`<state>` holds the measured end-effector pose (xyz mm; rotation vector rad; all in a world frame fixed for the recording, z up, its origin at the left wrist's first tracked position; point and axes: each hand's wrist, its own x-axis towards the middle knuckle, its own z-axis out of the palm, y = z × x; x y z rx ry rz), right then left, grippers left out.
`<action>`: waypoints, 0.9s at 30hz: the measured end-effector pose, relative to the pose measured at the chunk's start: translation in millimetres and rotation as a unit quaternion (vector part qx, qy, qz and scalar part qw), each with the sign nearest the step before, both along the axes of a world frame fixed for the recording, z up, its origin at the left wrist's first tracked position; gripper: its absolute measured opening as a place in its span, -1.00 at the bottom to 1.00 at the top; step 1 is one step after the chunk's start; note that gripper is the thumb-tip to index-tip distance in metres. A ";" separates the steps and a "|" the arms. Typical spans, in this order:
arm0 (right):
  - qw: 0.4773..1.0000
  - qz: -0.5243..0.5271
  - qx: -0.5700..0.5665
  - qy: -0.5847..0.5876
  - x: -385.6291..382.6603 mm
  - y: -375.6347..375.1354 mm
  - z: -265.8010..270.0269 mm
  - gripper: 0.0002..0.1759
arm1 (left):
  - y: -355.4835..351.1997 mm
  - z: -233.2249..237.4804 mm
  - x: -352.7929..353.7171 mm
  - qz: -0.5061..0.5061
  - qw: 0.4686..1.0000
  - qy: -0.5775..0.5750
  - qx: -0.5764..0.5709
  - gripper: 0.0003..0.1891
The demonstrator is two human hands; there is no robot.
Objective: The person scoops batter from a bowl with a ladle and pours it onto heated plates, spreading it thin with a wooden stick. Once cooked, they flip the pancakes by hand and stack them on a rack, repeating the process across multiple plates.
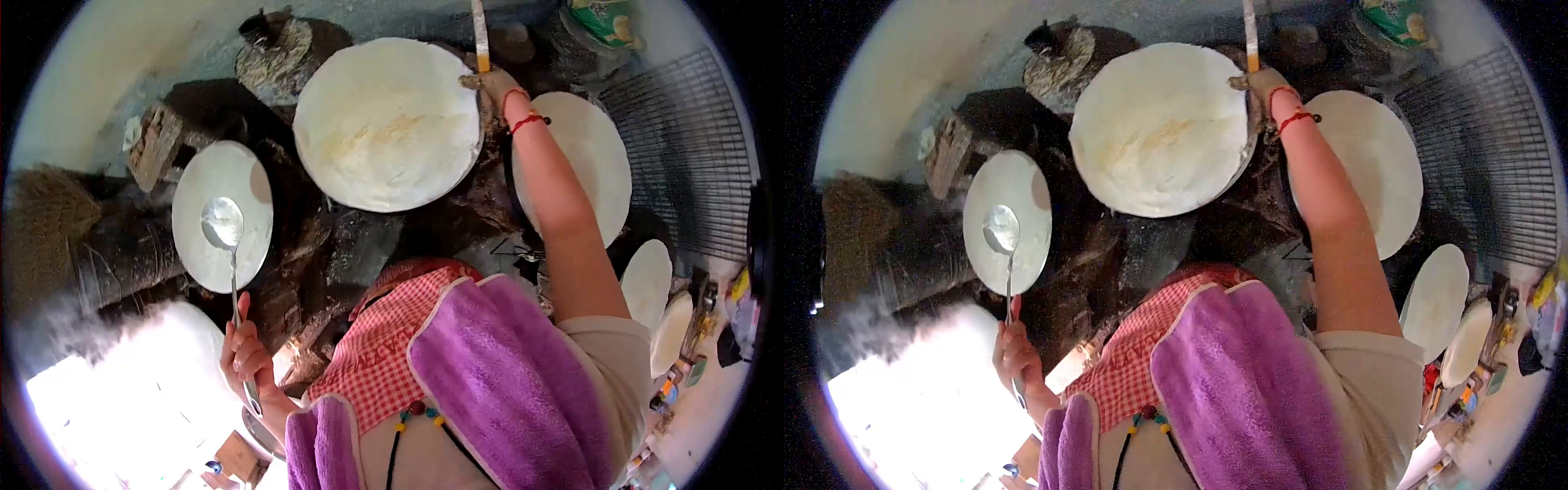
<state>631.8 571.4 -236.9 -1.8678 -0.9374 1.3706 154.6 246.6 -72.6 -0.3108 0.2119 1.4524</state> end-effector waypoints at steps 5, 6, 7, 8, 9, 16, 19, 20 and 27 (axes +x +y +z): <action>0.974 0.043 -0.002 -0.221 -16.1 -2.6 3.8 -0.37 | -13.3 4.2 -13.5 -0.018 1.000 0.005 0.008 -0.48; 0.948 0.054 -0.001 -0.315 -23.5 -5.7 22.0 -0.35 | -18.5 5.8 -15.7 -0.025 1.000 0.001 0.015 -0.48; 0.944 0.062 -0.004 -0.325 -24.4 -4.8 34.6 -0.33 | -24.5 2.5 -20.0 -0.025 0.999 -0.011 0.025 -0.49; 0.940 0.070 -0.010 -0.334 -23.6 -4.0 43.8 -0.30 | -29.4 1.4 -23.6 -0.023 0.999 -0.010 0.031 -0.49; 0.944 0.055 0.014 -0.324 -24.2 -2.2 48.6 -0.37 | -31.9 0.0 -27.7 -0.036 0.999 -0.012 0.032 -0.49; 0.968 -0.075 0.187 -0.150 -49.6 -97.6 136.9 -0.58 | -40.8 -24.2 -70.4 -0.167 0.978 0.119 -0.033 -0.53; 0.984 -0.107 0.126 -0.066 -31.8 -178.9 157.8 -0.46 | -39.9 -26.0 -66.0 -0.231 0.953 0.189 -0.048 -0.52; 0.978 -0.159 0.110 -0.074 -30.5 -210.9 170.7 -0.49 | -37.7 -25.3 -63.6 -0.250 0.946 0.190 -0.073 -0.52; 0.941 -0.326 0.025 -0.089 102.5 -439.1 240.7 -0.68 | -41.1 20.3 -38.1 -0.443 0.896 0.012 0.011 -0.53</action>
